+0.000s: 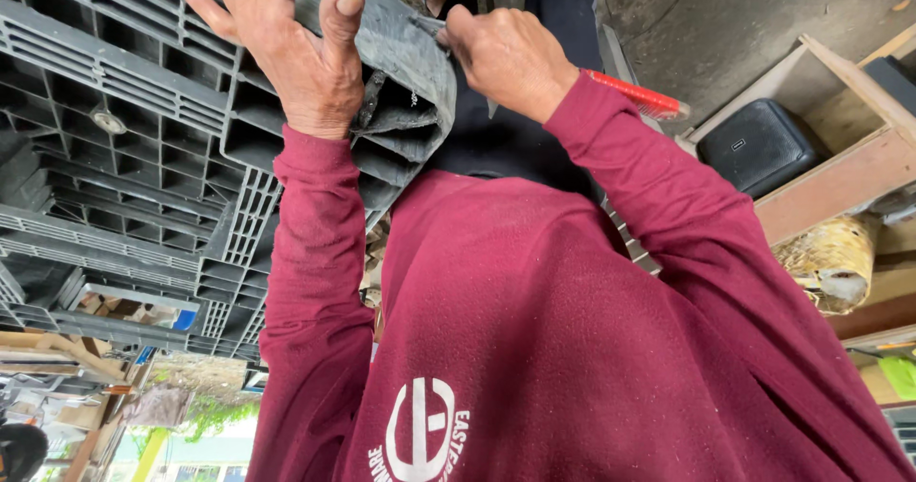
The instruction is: The person uses an angle grinder to smooth the edges of a large grey plastic crate. They then switch to a metal file to manually deburr and refine the cut edges of the crate.
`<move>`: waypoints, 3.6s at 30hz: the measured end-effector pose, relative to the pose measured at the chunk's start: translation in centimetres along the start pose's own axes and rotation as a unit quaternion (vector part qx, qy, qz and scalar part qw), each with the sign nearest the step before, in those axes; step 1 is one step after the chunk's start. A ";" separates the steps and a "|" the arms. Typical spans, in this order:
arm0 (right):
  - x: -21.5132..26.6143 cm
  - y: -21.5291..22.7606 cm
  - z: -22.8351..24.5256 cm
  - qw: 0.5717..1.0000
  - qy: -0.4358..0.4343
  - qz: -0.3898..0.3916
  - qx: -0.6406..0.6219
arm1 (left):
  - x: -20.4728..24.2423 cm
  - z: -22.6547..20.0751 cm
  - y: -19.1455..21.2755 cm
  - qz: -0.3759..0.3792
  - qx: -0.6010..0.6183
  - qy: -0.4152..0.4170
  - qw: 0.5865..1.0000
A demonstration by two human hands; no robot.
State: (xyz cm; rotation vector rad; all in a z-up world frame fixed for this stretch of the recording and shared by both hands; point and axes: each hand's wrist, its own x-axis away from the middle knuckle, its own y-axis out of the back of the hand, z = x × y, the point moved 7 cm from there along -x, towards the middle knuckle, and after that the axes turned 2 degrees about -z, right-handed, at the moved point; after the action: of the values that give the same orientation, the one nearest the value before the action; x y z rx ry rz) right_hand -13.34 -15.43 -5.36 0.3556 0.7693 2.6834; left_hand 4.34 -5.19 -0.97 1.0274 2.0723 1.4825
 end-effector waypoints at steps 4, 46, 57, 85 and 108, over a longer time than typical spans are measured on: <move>2.8 3.0 2.7 0.997 0.047 0.011 -0.065 | -0.2 0.0 0.0 -0.015 0.000 -0.006 1.000; 3.0 4.0 3.7 0.996 0.051 0.012 -0.072 | -0.1 0.3 0.0 -0.022 0.028 0.011 0.999; 1.7 2.7 3.0 0.998 0.055 -0.006 -0.025 | -0.3 0.3 0.1 -0.029 0.026 0.011 0.999; -1.5 3.3 2.5 0.998 0.053 -0.021 0.011 | 0.0 -0.1 0.9 -0.025 0.079 0.021 0.996; 1.9 4.8 0.1 0.960 -0.138 0.015 -0.242 | -1.0 -8.6 4.0 0.150 0.103 -0.197 0.963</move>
State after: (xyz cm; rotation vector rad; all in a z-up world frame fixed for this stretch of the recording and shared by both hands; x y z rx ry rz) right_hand -16.20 -18.54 -2.35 0.5967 0.0201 2.6528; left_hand 0.51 -10.75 5.75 1.6301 1.8654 1.0812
